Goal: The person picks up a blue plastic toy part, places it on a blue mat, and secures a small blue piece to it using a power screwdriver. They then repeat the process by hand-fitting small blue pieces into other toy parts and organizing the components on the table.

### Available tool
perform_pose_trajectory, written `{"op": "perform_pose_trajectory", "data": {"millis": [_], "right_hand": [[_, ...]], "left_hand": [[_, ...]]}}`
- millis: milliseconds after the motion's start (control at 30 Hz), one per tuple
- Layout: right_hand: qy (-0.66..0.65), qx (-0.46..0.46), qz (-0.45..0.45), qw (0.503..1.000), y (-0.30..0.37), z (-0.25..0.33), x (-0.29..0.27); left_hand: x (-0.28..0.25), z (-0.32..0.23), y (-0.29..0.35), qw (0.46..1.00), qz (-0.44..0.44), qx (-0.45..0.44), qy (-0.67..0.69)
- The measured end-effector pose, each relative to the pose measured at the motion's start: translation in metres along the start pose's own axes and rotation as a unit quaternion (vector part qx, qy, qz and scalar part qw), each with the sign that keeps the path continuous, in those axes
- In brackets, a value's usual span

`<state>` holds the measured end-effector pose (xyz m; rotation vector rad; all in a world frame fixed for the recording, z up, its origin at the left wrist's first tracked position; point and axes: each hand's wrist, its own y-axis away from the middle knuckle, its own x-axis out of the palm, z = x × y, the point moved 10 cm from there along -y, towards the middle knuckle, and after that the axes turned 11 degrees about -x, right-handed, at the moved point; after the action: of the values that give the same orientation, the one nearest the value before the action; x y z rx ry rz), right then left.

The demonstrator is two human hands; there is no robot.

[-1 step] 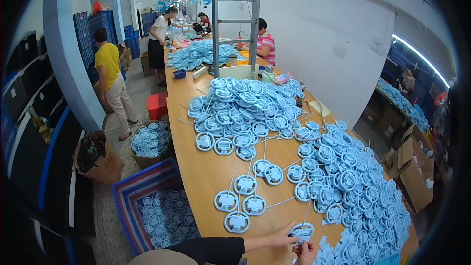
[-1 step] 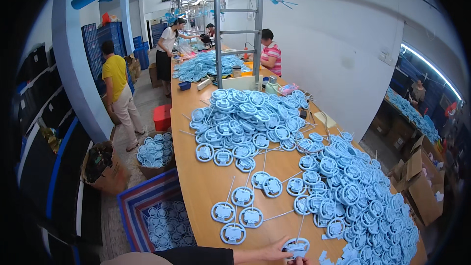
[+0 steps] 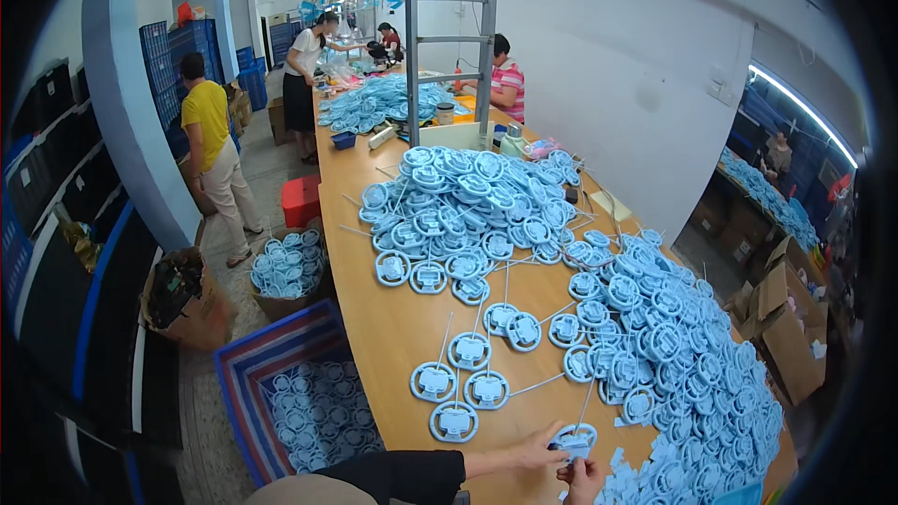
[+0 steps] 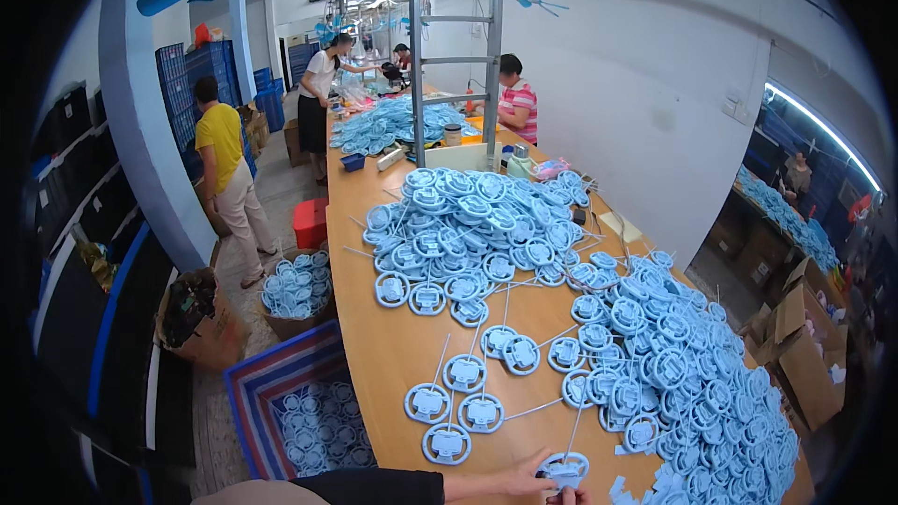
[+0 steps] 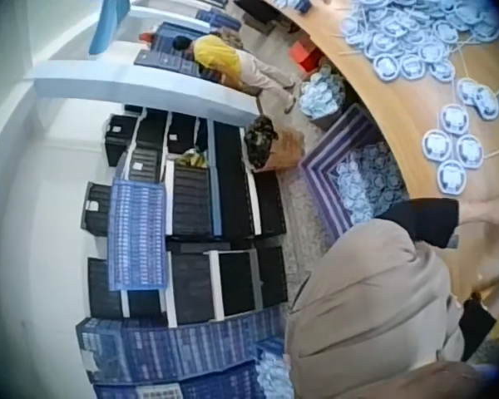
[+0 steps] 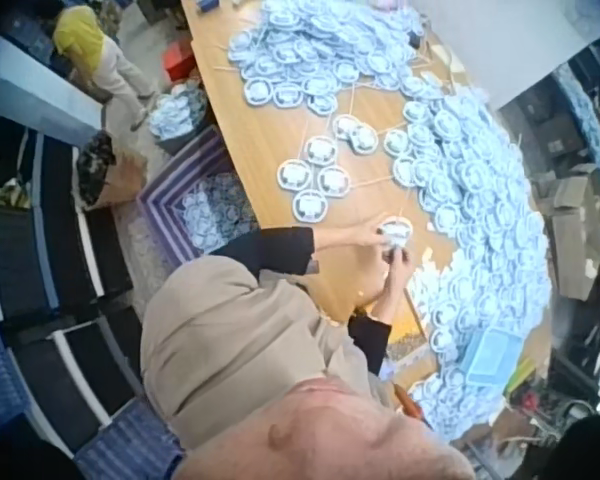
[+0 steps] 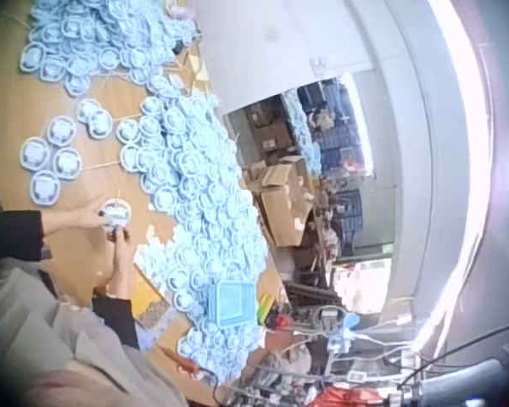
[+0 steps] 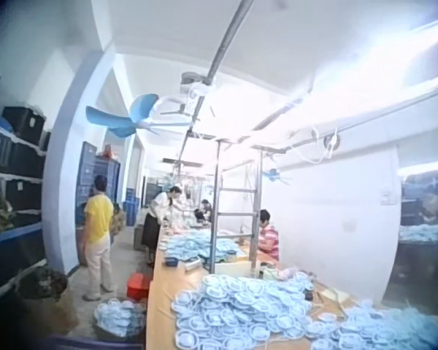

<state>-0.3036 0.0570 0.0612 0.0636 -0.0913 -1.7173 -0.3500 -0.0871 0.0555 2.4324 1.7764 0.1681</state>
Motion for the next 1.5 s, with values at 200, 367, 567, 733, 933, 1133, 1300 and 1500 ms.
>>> {"op": "perform_pose_trajectory", "data": {"millis": [200, 367, 567, 733, 933, 1133, 1300, 1500], "right_hand": [[0.09, -0.081, 0.046, 0.992, 0.008, 0.022, 0.023], [-0.024, -0.011, 0.105, 0.994, 0.021, -0.017, 0.025], [-0.092, 0.05, 0.056, 0.993, 0.037, -0.018, 0.028], [-0.085, -0.004, 0.019, 0.996, 0.048, -0.022, 0.007], [0.067, -0.034, 0.126, 0.989, 0.046, -0.036, 0.035], [0.047, 0.074, 0.063, 0.994, 0.045, -0.073, -0.026], [0.026, 0.071, 0.007, 0.997, 0.022, -0.058, -0.064], [0.287, -0.014, -0.06, 0.956, -0.02, -0.038, -0.136]], "left_hand": [[-0.034, 0.001, 0.026, 0.999, -0.021, -0.004, -0.024], [-0.029, 0.001, 0.046, 0.996, 0.071, -0.049, 0.006], [-0.009, -0.013, 0.06, 0.987, 0.147, -0.053, -0.031], [0.009, -0.019, 0.064, 0.975, 0.165, -0.077, -0.127], [-0.033, 0.033, 0.045, 0.982, 0.145, -0.124, -0.012], [-0.178, 0.032, -0.036, 0.957, -0.1, -0.268, -0.042], [-0.239, 0.029, -0.079, 0.951, -0.145, -0.27, -0.044], [-0.189, -0.042, -0.125, 0.808, -0.242, 0.04, -0.536]]}}
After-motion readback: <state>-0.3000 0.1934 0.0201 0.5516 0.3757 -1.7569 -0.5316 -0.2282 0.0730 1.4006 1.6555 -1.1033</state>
